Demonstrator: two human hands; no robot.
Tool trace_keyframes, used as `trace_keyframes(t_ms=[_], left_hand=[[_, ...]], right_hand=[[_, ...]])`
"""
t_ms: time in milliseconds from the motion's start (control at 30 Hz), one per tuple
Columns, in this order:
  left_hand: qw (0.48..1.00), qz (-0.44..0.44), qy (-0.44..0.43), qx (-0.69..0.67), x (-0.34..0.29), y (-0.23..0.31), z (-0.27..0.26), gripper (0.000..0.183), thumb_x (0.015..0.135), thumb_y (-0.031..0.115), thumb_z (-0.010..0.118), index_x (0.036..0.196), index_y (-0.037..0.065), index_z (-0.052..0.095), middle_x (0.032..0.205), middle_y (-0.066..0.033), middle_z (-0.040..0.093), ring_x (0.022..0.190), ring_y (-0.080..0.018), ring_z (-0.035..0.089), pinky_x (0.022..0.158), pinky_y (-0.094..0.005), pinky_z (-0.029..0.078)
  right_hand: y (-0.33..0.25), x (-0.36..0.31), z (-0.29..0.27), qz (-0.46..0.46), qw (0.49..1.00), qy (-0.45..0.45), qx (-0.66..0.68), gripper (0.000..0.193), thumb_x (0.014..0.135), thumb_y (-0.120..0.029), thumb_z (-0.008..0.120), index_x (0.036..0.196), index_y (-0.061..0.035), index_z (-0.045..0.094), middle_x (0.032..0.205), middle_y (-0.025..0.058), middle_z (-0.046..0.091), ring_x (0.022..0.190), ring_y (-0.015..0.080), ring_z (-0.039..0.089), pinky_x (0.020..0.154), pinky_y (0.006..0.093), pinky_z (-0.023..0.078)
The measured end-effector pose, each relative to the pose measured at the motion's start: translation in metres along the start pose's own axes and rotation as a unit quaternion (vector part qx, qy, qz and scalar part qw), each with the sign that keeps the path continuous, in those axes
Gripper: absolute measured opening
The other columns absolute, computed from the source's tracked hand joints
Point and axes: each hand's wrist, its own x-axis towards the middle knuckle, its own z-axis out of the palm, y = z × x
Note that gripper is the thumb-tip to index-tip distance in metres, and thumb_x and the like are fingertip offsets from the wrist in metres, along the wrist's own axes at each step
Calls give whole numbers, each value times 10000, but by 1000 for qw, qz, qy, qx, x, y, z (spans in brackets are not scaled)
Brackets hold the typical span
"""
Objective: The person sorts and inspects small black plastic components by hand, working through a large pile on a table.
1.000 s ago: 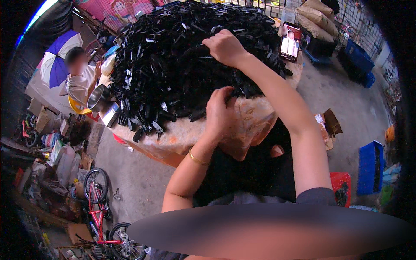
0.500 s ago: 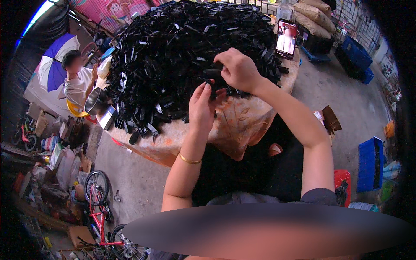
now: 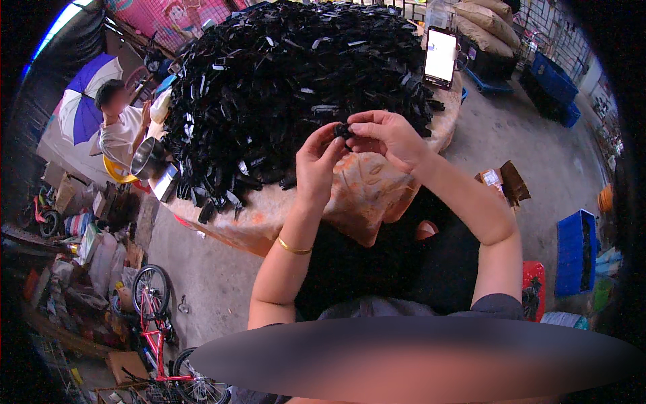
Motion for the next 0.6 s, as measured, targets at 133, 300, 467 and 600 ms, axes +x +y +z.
trace_keyframes(t_ms=[133, 300, 467, 600], left_hand=[[998, 13, -15, 55, -4, 5, 2, 283, 822, -14, 557, 1105, -3, 552, 961, -60, 589, 831, -104, 560, 745, -232, 487], [998, 28, -7, 50, -5, 6, 2, 285, 819, -12, 563, 1104, 4, 563, 951, -63, 599, 819, -108, 565, 746, -233, 487], [996, 19, -2, 87, -7, 7, 2, 303, 821, -4, 565, 1124, -9, 551, 978, -65, 603, 826, -107, 568, 756, -235, 483], [1000, 2, 19, 14, -12, 7, 10, 294, 833, 26, 563, 1125, -12, 552, 1016, -76, 602, 854, -111, 568, 768, -229, 473]], right_hand=[[4, -5, -2, -5, 996, 30, -79, 205, 827, -152, 597, 967, -5, 574, 861, 74, 618, 705, 167, 625, 618, 259, 512], [6, -9, -2, 15, 999, 22, -41, 173, 845, -172, 577, 957, -40, 567, 822, 39, 604, 684, 136, 614, 610, 250, 496], [14, -11, 2, -18, 990, 49, -132, 172, 854, -151, 561, 970, -26, 541, 844, 48, 590, 713, 139, 618, 635, 264, 515], [29, -13, 5, -143, 958, 65, -239, 232, 843, -174, 580, 974, 12, 536, 850, 75, 608, 702, 156, 617, 614, 261, 516]])
